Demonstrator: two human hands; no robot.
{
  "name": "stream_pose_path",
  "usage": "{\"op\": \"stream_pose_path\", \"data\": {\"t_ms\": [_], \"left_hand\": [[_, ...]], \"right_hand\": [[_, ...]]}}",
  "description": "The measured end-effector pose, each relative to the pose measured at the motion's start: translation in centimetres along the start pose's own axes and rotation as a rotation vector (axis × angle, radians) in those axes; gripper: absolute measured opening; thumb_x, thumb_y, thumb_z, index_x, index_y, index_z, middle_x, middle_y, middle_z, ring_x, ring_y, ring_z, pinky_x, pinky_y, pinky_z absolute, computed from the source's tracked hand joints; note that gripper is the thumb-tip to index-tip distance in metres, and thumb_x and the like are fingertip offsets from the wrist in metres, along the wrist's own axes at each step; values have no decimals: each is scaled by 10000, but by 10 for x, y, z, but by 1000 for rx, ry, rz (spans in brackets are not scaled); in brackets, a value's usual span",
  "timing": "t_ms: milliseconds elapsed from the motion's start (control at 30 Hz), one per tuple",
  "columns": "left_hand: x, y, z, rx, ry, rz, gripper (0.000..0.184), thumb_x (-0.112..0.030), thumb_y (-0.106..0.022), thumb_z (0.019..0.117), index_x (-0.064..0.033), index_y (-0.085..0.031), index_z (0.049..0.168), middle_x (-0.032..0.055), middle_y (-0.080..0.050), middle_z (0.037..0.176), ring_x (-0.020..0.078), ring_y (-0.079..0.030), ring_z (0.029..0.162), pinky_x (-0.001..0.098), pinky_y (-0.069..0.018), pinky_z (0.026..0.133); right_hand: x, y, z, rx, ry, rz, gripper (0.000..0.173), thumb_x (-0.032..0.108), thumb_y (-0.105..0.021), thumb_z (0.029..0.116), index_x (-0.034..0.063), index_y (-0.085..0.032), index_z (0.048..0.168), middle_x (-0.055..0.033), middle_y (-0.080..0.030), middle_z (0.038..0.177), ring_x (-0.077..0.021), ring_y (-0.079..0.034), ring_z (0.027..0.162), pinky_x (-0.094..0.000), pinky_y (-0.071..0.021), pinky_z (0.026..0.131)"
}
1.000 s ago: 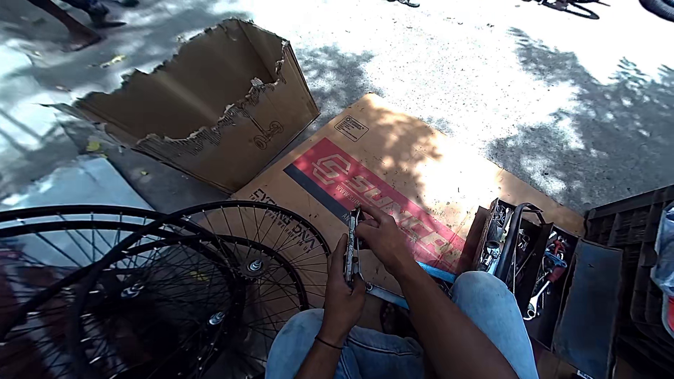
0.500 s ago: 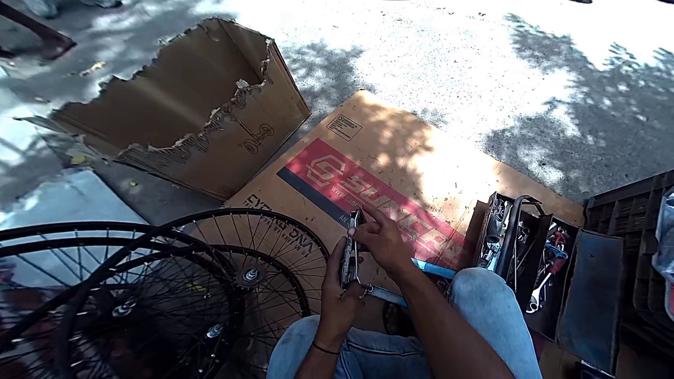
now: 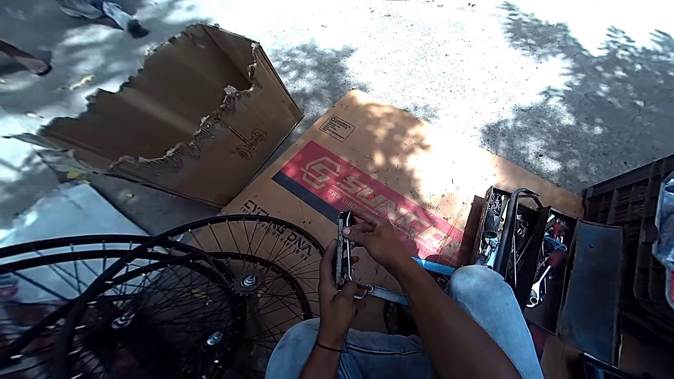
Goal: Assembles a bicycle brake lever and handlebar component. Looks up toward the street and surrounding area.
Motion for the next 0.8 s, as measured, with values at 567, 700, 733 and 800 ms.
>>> {"op": "stream_pose_path", "data": {"t_ms": [567,700,733,800], "left_hand": [[-2,-3,3,-19,-14,-25,799,-4,-501,806,-112,-344,1582,96,-597,1379,196,-636,1156,312,-572,879],[2,-1,5,14,-35,-4,833,-20,-543,771,-123,-356,1577,94,-610,1349,209,-650,1121,327,-585,851],[2,-2,5,16,-49,17,843,-24,-555,756,-116,-363,1572,90,-615,1338,200,-654,1106,319,-585,841],[1,-2,4,17,-70,59,883,-19,-580,712,-104,-372,1565,88,-616,1321,195,-658,1084,325,-591,829]], "right_hand": [[-4,-10,0,-118,-36,33,403,182,-757,941,33,-667,1304,-113,-728,1053,-183,-699,890,-380,-593,800],[-11,-8,1,-61,-57,108,438,165,-697,992,31,-617,1401,-139,-731,1110,-210,-725,935,-404,-614,871],[-13,-8,0,-71,-47,98,408,197,-662,1020,56,-624,1401,-131,-731,1097,-203,-719,908,-400,-610,850],[-19,-8,0,-99,-21,106,379,218,-616,1047,55,-635,1389,-137,-725,1107,-197,-710,917,-390,-602,861]]}}
Point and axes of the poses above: each hand's wrist, its own z-axis towards the middle knuckle, its own y-axis out of the back of the hand, x = y × z, the point moved 1 cm from there along z, towards the middle knuckle
